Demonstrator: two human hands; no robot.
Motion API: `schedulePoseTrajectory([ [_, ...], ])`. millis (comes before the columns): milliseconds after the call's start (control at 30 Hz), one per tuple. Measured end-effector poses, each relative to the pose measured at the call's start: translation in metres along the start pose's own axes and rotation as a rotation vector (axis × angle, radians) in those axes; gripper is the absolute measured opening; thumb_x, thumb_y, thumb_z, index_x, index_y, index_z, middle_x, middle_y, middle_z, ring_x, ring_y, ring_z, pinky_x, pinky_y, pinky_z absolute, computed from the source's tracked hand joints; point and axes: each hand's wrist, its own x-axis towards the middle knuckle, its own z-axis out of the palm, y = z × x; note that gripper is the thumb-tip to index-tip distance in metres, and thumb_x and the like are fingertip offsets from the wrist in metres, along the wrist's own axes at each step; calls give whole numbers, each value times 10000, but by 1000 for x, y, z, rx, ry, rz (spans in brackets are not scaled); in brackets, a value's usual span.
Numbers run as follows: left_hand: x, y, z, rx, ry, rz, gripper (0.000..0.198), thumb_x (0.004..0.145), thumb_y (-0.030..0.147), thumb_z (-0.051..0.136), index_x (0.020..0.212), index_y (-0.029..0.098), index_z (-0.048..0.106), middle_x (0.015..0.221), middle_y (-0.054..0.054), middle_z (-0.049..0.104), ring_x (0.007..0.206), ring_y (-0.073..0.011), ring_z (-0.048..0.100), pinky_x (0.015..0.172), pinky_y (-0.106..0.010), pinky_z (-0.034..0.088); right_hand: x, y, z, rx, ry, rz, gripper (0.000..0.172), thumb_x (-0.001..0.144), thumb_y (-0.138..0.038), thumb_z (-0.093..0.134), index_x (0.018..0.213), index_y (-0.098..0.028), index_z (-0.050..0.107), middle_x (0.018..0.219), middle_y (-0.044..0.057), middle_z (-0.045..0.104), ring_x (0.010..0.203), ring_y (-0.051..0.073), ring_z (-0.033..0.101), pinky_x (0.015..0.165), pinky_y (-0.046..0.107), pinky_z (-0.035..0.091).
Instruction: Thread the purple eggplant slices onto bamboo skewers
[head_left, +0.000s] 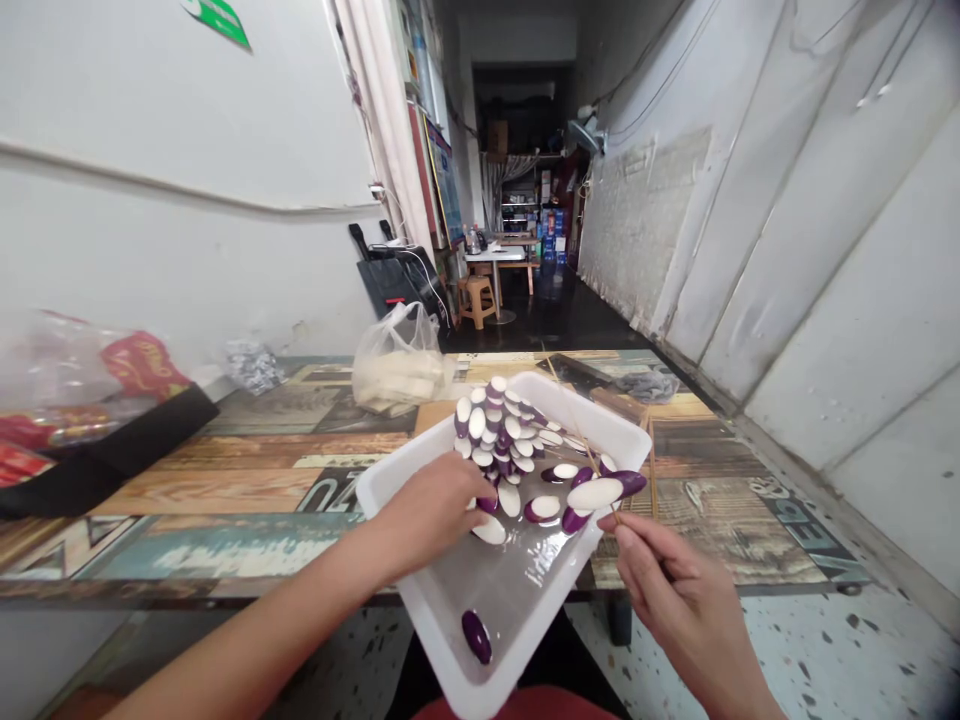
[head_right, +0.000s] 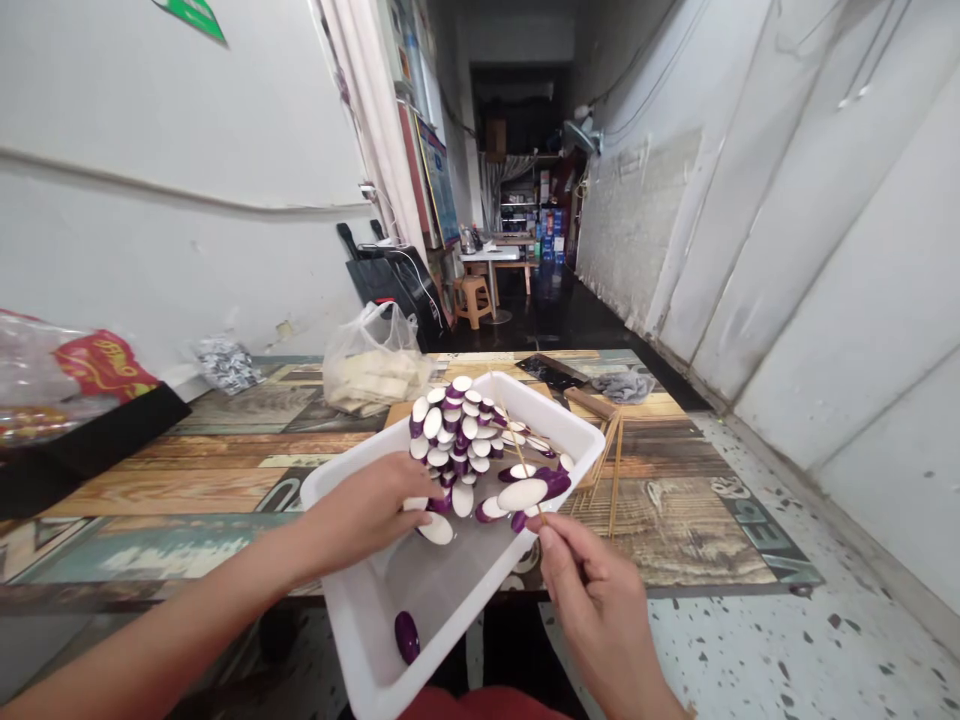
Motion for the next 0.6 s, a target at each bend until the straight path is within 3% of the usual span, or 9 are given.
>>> schedulePoseTrajectory([
  [133, 1, -3, 15, 286, -120, 42, 177, 632, 100, 606, 758, 193, 688, 836, -91, 575, 859, -270, 479, 751, -364, 314, -3, 5, -4, -23, -87, 36, 345, 819, -425, 507, 969, -142, 635, 504, -34, 397, 431, 88, 346, 349, 189, 264],
  [267, 3, -1, 20, 221, -167, 179, 39, 672, 187, 620, 671, 150, 609, 843, -78, 563, 848, -238, 473, 744, -338, 317, -5, 6, -4, -29, -104, 20, 338, 826, -418, 500, 965, -142, 638, 512, -33, 403, 452, 88, 359, 367, 184, 276],
  [367, 6, 0, 19, -122, -167, 150, 64, 709, 225, 596, 718, 165, 574, 739, -30, 577, 736, -179, 508, 685, -284, 351, -10, 7, -2, -12, -123, 40, 338, 824, -431, 496, 930, -145, 642, 476, -48, 367, 418, 78, 337, 339, 171, 255],
  [500, 12, 4, 15, -861, 9, -233, 214, 772, 323, 554, 897, 150, 561, 718, -35, 598, 644, -136, 550, 610, -237, 406, -20, 13, 0, -18, -201, 93, 393, 835, -464, 454, 971, -145, 637, 411, -57, 374, 340, 65, 299, 287, 157, 210],
  [600, 16, 1, 15, -1280, 58, -384, 213, 758, 292, 600, 890, 126, 580, 756, -44, 586, 581, -75, 503, 520, -170, 385, -24, 17, -1, -61, -207, 50, 389, 817, -479, 467, 929, -165, 668, 397, -56, 350, 340, 65, 277, 296, 160, 200],
])
